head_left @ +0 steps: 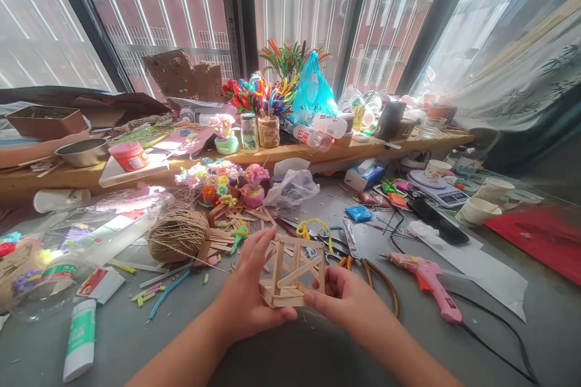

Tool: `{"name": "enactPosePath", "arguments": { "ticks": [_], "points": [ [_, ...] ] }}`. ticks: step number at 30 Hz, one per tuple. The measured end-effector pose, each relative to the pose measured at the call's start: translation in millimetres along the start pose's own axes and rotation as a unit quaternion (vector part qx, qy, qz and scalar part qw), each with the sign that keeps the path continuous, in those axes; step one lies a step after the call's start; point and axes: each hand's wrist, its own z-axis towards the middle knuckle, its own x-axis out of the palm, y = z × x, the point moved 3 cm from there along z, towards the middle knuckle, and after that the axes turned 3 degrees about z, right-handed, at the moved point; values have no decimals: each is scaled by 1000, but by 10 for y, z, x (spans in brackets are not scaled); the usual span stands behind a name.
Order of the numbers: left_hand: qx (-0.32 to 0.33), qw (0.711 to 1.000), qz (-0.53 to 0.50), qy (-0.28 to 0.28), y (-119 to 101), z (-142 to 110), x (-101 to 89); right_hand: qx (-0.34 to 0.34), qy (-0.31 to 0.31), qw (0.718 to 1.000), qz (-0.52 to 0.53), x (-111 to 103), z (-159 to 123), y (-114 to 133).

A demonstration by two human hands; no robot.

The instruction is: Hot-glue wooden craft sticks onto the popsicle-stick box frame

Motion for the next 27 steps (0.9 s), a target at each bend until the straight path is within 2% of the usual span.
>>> {"name": "enactPosePath", "arguments": {
  "ticks": [2, 4, 6, 11, 19, 22, 27],
  "points": [
    [-43, 995, -90, 1, -8, 7, 24, 0, 2, 1000, -19, 27, -16, 56],
    [-85, 977, -195, 18, -21, 14, 54, -7, 0, 999, -37, 34, -48, 111],
    [-113, 962, -246, 36, -29, 18, 65, -11, 1, 999, -51, 24, -89, 142],
    [-166, 966, -182, 76, 63, 13, 44, -6, 10, 999, -53, -29, -159, 92],
    [-191, 917, -322, 141, 132, 44, 77, -44, 15, 999, 21, 14, -93, -79],
    [-183, 900, -371, 134, 191, 42, 74, -40, 8, 999, 36, 24, -76, -151],
    [-221, 879, -410, 106, 323, 21, 105, -42, 10, 997, 59, 46, -66, -209]
  ]
}}
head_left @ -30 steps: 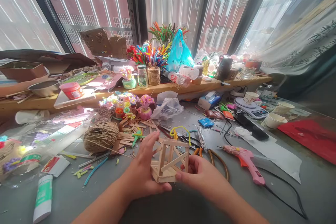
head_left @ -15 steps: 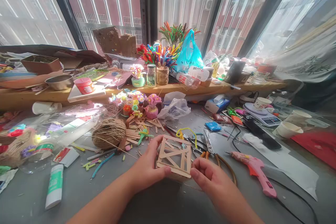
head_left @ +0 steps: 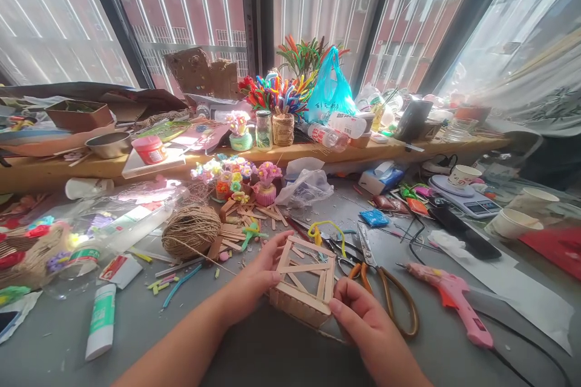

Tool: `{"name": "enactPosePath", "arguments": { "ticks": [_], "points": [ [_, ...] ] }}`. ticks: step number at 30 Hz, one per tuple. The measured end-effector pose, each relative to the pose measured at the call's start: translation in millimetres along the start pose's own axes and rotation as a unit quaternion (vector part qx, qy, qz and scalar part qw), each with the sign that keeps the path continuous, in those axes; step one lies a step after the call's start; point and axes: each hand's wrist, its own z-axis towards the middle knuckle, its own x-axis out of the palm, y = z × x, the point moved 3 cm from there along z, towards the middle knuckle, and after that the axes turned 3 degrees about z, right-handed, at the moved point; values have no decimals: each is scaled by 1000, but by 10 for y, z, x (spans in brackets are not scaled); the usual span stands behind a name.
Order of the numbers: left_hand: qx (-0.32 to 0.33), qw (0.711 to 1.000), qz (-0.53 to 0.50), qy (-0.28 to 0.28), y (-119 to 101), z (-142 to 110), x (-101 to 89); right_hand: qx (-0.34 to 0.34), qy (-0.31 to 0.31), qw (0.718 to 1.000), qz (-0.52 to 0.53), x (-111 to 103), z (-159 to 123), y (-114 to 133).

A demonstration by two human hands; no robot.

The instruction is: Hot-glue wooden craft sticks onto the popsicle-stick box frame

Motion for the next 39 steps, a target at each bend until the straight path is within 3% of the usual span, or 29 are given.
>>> {"name": "enactPosePath", "arguments": {
  "ticks": [6, 12, 14, 19, 21, 23, 26, 30, 32, 34, 39],
  "points": [
    [1, 1000, -20, 3, 38, 25, -19, -1, 5, 1000, 17, 32, -14, 6],
    [22, 998, -52, 16, -97, 5, 87, -3, 1, 1000, 24, 48, -17, 15],
    [32, 997, -60, -40, -133, 19, 94, -2, 1, 1000, 23, 45, -16, 11],
    [80, 950, 22, -301, -195, 30, -136, -1, -6, 1000, 20, 21, -13, -7],
    [91, 933, 62, -342, -236, 8, -214, 0, -9, 1000, 22, 19, -14, -10],
    [111, 925, 106, -349, -297, -31, -226, 1, -11, 999, 30, 23, -19, -11],
    [189, 906, 221, -308, -429, -109, -91, 5, -6, 999, 44, 42, -30, -18],
    [247, 883, 382, -117, -529, -144, 178, -2, 13, 996, 87, 71, -41, -33],
    [231, 880, 415, -32, -535, -130, 212, -3, 26, 994, 107, 75, -41, -37],
    [201, 879, 432, 12, -535, -103, 172, 4, 38, 992, 118, 66, -38, -42],
    [129, 887, 442, 23, -527, -60, 37, 11, 43, 991, 130, 12, -39, -62]
  ]
}}
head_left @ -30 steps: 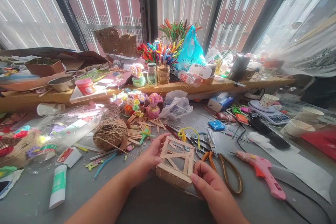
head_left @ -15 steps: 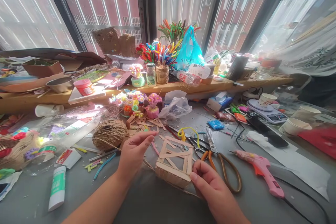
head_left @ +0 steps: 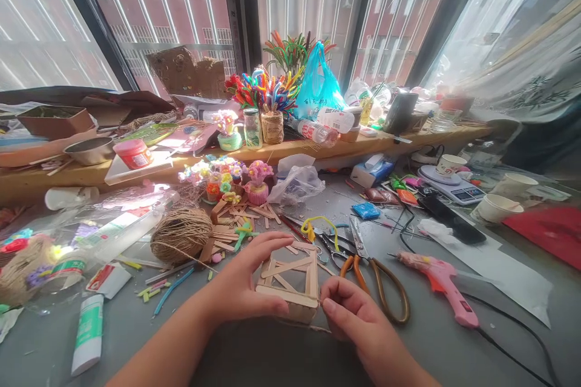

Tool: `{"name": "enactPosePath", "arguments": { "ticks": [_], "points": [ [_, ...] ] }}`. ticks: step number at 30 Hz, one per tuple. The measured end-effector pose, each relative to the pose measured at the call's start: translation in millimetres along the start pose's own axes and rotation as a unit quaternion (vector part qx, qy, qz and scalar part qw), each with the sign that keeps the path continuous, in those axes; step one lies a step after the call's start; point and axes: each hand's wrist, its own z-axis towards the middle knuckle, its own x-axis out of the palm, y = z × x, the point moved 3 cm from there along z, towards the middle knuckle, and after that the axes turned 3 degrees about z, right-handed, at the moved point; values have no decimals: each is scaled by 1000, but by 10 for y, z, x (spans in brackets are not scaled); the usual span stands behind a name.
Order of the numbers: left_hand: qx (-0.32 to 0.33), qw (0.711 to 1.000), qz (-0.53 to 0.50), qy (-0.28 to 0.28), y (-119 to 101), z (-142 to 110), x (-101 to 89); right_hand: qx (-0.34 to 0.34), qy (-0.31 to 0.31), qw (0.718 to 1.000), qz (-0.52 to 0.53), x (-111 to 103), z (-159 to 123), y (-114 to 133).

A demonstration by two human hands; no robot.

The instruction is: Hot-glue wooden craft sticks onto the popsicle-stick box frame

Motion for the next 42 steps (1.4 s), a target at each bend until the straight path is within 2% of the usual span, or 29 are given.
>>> {"name": "enactPosePath", "arguments": {
  "ticks": [14, 17, 21, 26, 31, 36, 39, 42],
  "points": [
    [14, 1000, -4, 12, -22, -6, 12, -40, -42, 997, -40, -88, 12, -18],
    [-2, 998, 41, 37, -151, 11, -43, -36, -26, 999, -25, -73, 34, -42],
    [-29, 982, 173, 71, -441, 90, -87, -51, -15, 999, -10, -47, 49, -69],
    [-80, 954, 281, 67, -685, 248, 38, -80, -10, 997, -6, -22, 71, -66],
    [-108, 954, 272, 65, -678, 286, 120, -117, -14, 993, -14, -24, 52, -64],
    [-82, 961, 264, 22, -661, 233, 83, -159, -19, 986, -53, -40, -25, -83],
    [-69, 962, 261, 24, -661, 222, 85, -187, -14, 976, -110, -25, -53, -70],
    [-56, 957, 282, 34, -668, 219, 98, -193, -37, 973, -118, -33, -56, -40]
  ]
}}
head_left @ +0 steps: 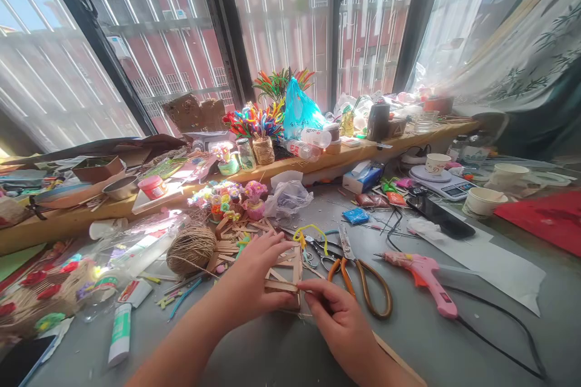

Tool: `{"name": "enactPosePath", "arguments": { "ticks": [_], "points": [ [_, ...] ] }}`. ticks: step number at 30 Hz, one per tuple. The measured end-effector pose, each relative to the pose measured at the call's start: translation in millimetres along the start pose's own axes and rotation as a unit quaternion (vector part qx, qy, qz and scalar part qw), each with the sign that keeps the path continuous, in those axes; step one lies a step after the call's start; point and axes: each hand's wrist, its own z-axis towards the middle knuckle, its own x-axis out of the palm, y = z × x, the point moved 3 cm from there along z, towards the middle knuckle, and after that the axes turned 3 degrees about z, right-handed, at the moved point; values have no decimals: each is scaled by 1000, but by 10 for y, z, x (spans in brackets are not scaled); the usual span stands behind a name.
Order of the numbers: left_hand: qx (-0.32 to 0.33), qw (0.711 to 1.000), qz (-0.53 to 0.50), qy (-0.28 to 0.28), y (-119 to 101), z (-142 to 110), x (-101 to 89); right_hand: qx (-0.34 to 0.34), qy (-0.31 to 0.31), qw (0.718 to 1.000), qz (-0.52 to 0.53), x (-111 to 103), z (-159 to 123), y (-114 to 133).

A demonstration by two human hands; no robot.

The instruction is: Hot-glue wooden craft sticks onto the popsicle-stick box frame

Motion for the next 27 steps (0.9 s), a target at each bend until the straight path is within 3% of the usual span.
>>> {"name": "enactPosePath", "arguments": {
  "ticks": [7, 11, 13, 16, 19, 20, 23, 27],
  "points": [
    [104, 993, -7, -47, -186, 9, -44, 6, -24, 1000, -3, 38, 12, -6],
    [159, 980, -41, -114, -248, 9, -50, -34, -40, 994, -101, -72, -62, 154],
    [176, 967, -65, -171, -197, -10, -41, -78, -78, 972, -209, -329, -137, 310],
    [199, 942, -94, -254, -44, -35, -1, -72, -188, 898, -391, -1012, -267, 489],
    [212, 926, -117, -291, 100, -27, 66, -10, -273, 802, -531, -1772, -355, 519],
    [211, 922, -130, -298, 132, -21, 85, 29, -278, 785, -552, -1979, -364, 484],
    [209, 914, -163, -307, 166, -12, 128, 144, -271, 788, -534, -2364, -348, 312],
    [195, 920, -168, -296, 150, -34, 193, 229, -257, 803, -486, -2482, -238, 123]
  ]
}}
